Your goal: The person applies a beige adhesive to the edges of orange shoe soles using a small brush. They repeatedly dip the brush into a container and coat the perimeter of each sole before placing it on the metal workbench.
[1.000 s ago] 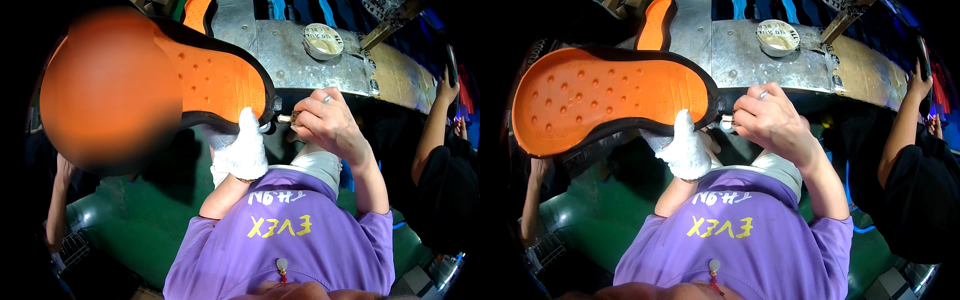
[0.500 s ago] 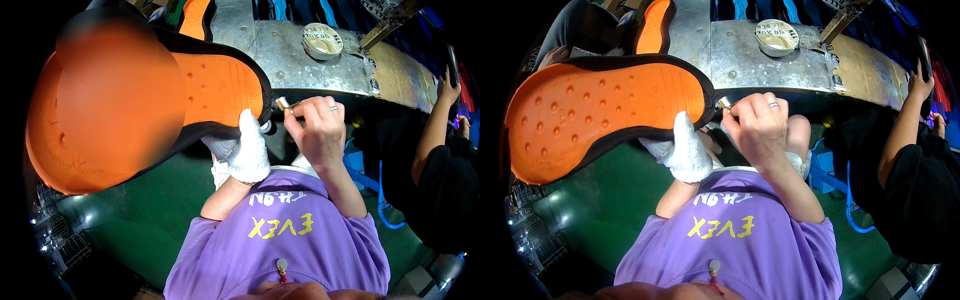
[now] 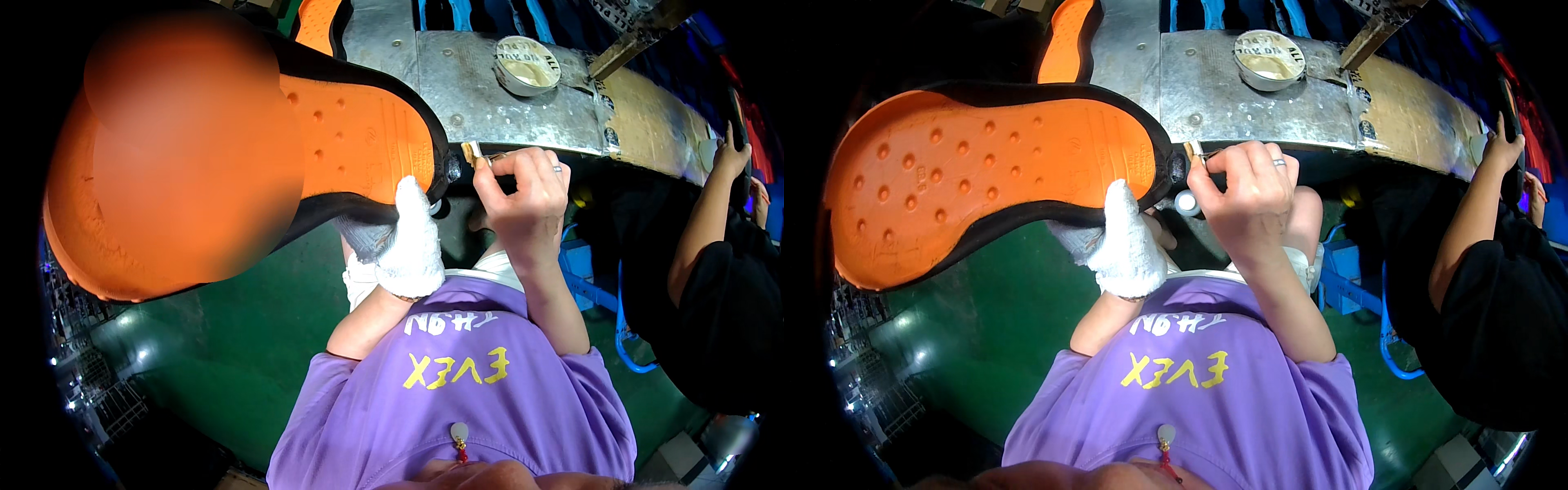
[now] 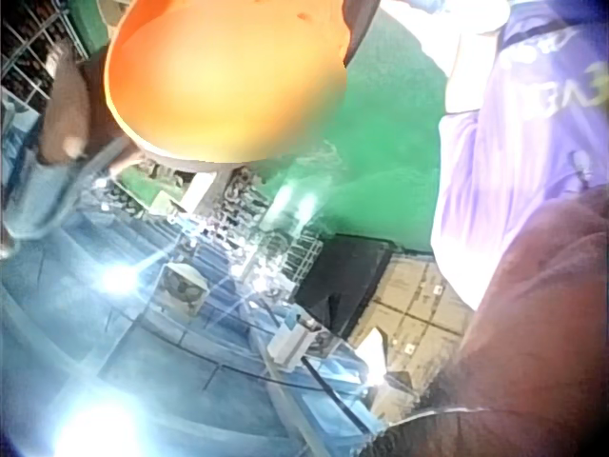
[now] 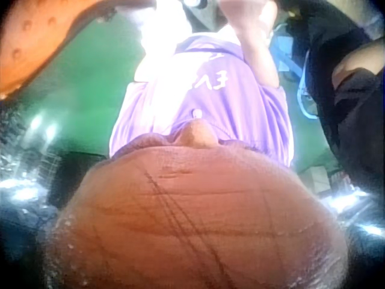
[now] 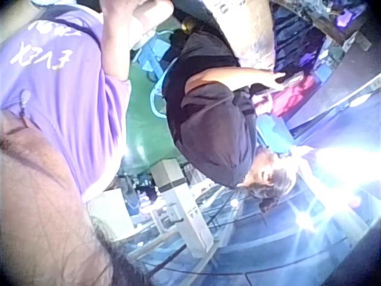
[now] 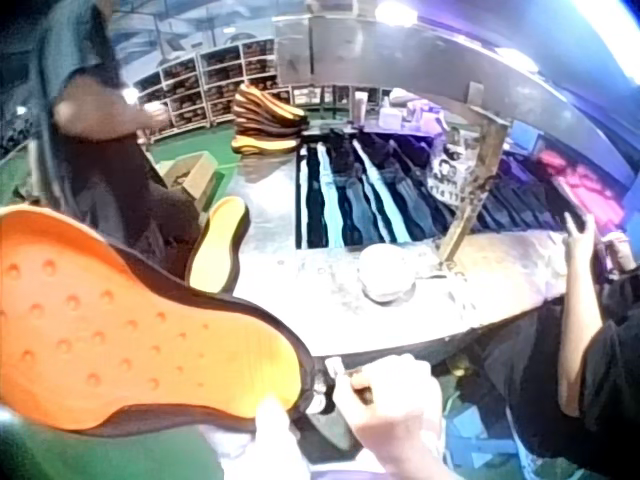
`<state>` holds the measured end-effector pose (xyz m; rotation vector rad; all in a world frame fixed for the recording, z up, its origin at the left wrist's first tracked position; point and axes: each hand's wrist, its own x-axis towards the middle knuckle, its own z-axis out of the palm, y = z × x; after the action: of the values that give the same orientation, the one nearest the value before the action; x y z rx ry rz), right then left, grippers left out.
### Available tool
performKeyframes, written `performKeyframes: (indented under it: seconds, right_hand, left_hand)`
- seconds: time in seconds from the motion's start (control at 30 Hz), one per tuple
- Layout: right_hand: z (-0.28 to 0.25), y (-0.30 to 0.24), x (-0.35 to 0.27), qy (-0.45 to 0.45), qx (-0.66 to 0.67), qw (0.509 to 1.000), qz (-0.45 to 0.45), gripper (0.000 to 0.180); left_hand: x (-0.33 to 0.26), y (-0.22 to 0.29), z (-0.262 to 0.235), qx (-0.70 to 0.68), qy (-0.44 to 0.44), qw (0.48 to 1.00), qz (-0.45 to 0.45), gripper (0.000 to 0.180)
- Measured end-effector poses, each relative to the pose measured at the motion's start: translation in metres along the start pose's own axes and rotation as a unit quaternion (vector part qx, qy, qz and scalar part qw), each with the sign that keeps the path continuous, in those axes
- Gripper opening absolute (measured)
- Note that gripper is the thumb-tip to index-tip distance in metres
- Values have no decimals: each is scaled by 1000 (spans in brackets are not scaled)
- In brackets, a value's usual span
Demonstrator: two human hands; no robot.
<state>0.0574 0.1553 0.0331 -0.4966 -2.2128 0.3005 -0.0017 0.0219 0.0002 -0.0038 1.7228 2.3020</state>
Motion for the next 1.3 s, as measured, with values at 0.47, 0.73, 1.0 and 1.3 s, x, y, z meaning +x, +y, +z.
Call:
performKeyframes:
  seconds: [0.47,0.73,1.0,1.3]
  right_hand:
    - [4,-3,-11,9,66,997,25,22]
    - [4,4,-17,4,44,998,33,21]
    - [0,-3,-19,1,86,996,2,22]
    - [-5,0,-20,-14,90,996,-24,21]
  left_hand:
    - [0,15,5,-72,2,978,-194,29]
    - [0,12,2,0,23,1000,2,28]
    - [-1,11,3,48,21,995,86,29]
    - [0,3,-4,61,-4,995,78,35]
